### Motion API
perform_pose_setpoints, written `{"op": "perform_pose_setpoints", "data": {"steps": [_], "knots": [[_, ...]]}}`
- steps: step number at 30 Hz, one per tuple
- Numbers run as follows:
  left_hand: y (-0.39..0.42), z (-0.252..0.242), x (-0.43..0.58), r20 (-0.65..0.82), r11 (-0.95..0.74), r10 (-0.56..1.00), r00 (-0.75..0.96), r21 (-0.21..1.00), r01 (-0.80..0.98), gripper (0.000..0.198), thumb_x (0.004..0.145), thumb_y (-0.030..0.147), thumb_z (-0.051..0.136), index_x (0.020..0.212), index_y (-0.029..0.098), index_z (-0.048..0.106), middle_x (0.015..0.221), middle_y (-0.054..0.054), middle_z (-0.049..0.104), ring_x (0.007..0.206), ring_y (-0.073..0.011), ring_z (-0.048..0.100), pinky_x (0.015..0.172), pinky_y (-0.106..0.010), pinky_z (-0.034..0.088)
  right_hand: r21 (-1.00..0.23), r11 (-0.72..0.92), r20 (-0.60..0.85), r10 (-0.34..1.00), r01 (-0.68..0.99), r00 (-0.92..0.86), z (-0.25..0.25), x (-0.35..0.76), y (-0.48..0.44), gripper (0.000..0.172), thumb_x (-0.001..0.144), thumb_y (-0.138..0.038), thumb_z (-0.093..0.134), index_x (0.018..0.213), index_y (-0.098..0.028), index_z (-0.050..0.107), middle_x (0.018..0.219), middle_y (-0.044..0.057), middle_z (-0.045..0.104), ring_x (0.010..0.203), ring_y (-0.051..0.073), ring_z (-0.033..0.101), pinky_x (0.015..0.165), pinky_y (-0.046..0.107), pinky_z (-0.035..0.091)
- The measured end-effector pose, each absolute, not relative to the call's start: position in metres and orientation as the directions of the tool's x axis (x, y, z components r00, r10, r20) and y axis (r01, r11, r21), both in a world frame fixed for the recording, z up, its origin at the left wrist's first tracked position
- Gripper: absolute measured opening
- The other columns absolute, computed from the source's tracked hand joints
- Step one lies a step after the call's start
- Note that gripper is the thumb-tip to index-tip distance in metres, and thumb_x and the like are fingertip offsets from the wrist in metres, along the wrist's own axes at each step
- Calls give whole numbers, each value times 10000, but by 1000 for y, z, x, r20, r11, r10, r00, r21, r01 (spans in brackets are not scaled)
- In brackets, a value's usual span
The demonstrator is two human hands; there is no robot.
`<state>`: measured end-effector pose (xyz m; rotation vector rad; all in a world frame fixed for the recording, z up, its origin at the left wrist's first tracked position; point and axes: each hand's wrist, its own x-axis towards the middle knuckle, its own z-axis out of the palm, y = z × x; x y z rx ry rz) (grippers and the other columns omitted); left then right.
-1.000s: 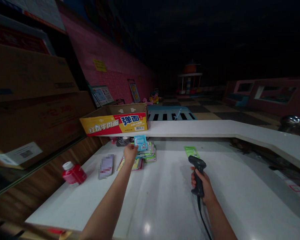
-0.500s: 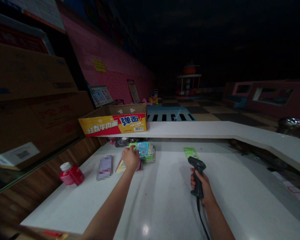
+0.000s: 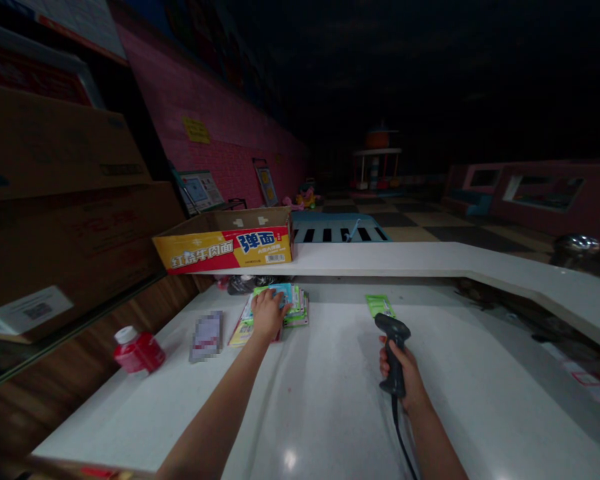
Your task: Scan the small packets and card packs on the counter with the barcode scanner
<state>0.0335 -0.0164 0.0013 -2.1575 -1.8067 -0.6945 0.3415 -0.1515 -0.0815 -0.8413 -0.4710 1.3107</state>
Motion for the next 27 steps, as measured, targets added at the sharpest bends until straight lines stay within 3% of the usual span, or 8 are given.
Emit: {"op": "perform_pose_setpoints", "data": {"steps": [10, 19, 23, 27], "knots": [[-18, -4, 40, 538, -229, 832, 135, 113, 967, 396, 859, 412, 590, 1191, 198, 611, 1304, -160, 537, 1279, -336, 401, 1074, -466, 286, -741, 34, -150, 965, -670, 215, -81, 343, -151, 474, 633, -429, 845, 959, -141, 658, 585, -22, 565, 436, 72, 459, 363, 164, 375], [-28, -22, 117, 616, -570, 702, 358, 184, 801, 257, 891, 276, 544, 1123, 211, 635, 1197, -112, 558, 1193, -289, 451, 1026, -463, 371, -601, 138, -104, 963, -787, 248, -82, 358, -156, 436, 661, -424, 816, 971, -164, 652, 603, -46, 511, 451, 54, 420, 380, 152, 359], [-26, -42, 173, 508, -595, 762, 402, 301, 745, 262, 851, 222, 584, 1103, 206, 656, 1127, -102, 596, 1121, -270, 494, 984, -426, 403, -541, 195, -106, 949, -818, 296, -78, 366, -158, 404, 679, -394, 807, 970, -161, 649, 613, -49, 508, 457, 51, 416, 384, 150, 361], [-15, -56, 232, 297, -450, 889, 349, 428, 784, 277, 819, 209, 606, 1085, 174, 677, 1071, -114, 636, 1066, -257, 542, 966, -375, 402, -512, 230, -133, 930, -828, 341, -76, 370, -155, 401, 666, -371, 813, 966, -161, 651, 600, -51, 513, 453, 53, 422, 385, 150, 371]]}}
